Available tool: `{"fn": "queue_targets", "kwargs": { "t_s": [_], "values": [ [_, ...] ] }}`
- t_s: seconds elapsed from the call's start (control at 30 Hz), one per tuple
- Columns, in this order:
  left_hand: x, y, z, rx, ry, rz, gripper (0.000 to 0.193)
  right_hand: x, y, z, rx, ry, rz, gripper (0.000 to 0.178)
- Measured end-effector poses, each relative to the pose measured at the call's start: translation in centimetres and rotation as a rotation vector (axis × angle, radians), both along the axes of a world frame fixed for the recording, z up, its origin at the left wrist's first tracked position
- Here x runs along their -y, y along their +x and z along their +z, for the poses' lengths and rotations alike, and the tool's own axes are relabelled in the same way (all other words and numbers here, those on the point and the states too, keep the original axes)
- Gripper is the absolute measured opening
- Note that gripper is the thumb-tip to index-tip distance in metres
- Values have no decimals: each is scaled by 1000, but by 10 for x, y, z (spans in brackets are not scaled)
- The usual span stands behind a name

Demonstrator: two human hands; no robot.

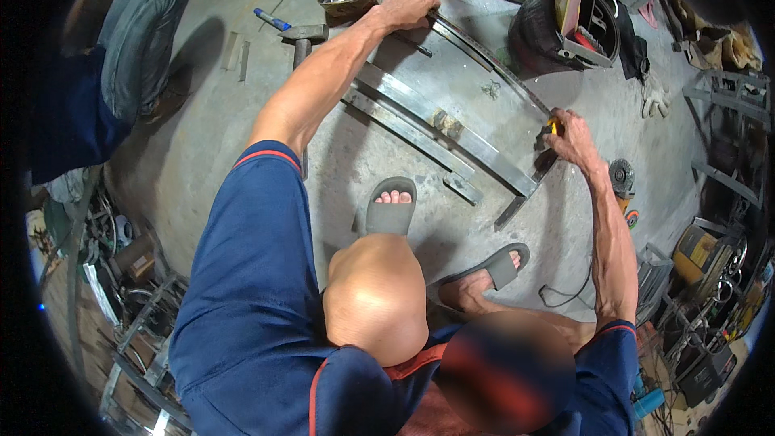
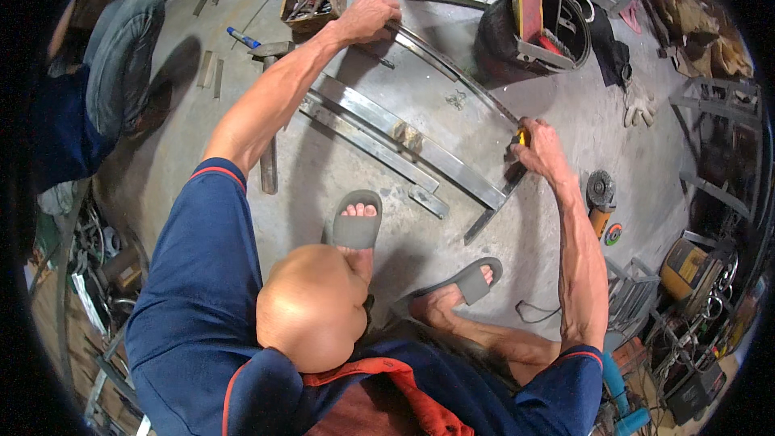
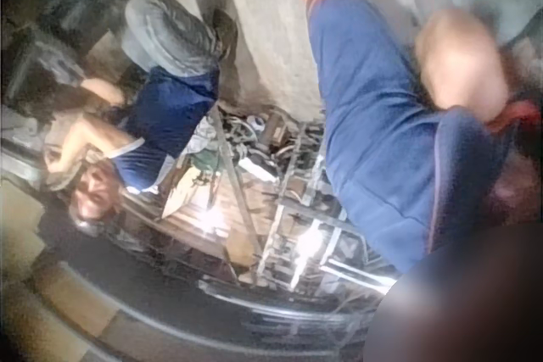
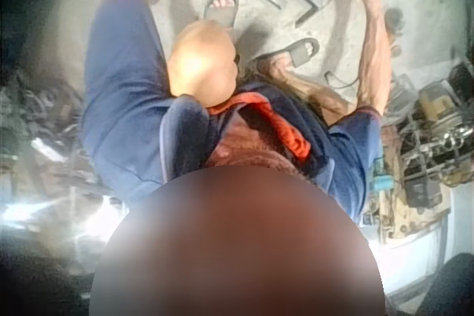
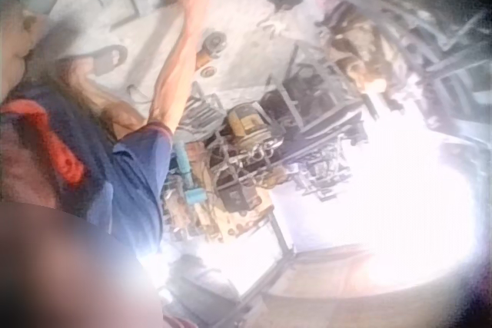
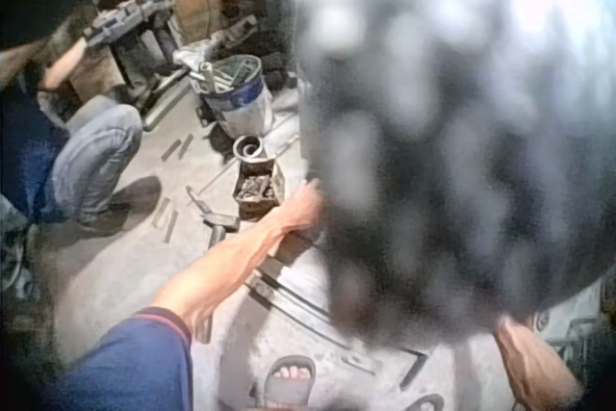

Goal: The person measures a metal bar with a tape measure, then places it on the floor among other metal pieces. They continue to measure several other metal bars on the floor, adjusting the tape measure and repositioning the bars as needed.

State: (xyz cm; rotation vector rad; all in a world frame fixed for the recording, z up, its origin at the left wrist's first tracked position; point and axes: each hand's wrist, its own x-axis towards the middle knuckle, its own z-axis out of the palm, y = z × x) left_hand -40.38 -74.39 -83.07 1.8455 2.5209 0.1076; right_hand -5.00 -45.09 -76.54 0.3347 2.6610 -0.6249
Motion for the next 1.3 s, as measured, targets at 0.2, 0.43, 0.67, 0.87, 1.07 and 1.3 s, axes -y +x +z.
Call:
{"fn": "queue_targets", "kwargs": {
  "t_s": [0.2, 0.43, 0.67, 0.87, 1.07, 1.3],
  "values": [
    [27, 15, 1, 134, 163, 92, 39, -28, -19, -13, -6, 58, 101, 47],
    [53, 40, -19, 239, 433, 487, 32, -38, -36, -9, 105, 35, 63, 48],
    [37, 25, -22, 322, 476, 499, 29, -42, -36, -12, 137, -48, 51, 51],
    [30, 13, -31, 399, 396, 463, 24, -49, -35, -9, 218, -43, 70, 49],
    [24, 8, -44, 367, 379, 460, 23, -50, -36, -5, 252, -14, 93, 47],
    [16, 15, -37, 417, 370, 564, 20, -46, -36, -5, 231, 41, 161, 39]
  ]
}}
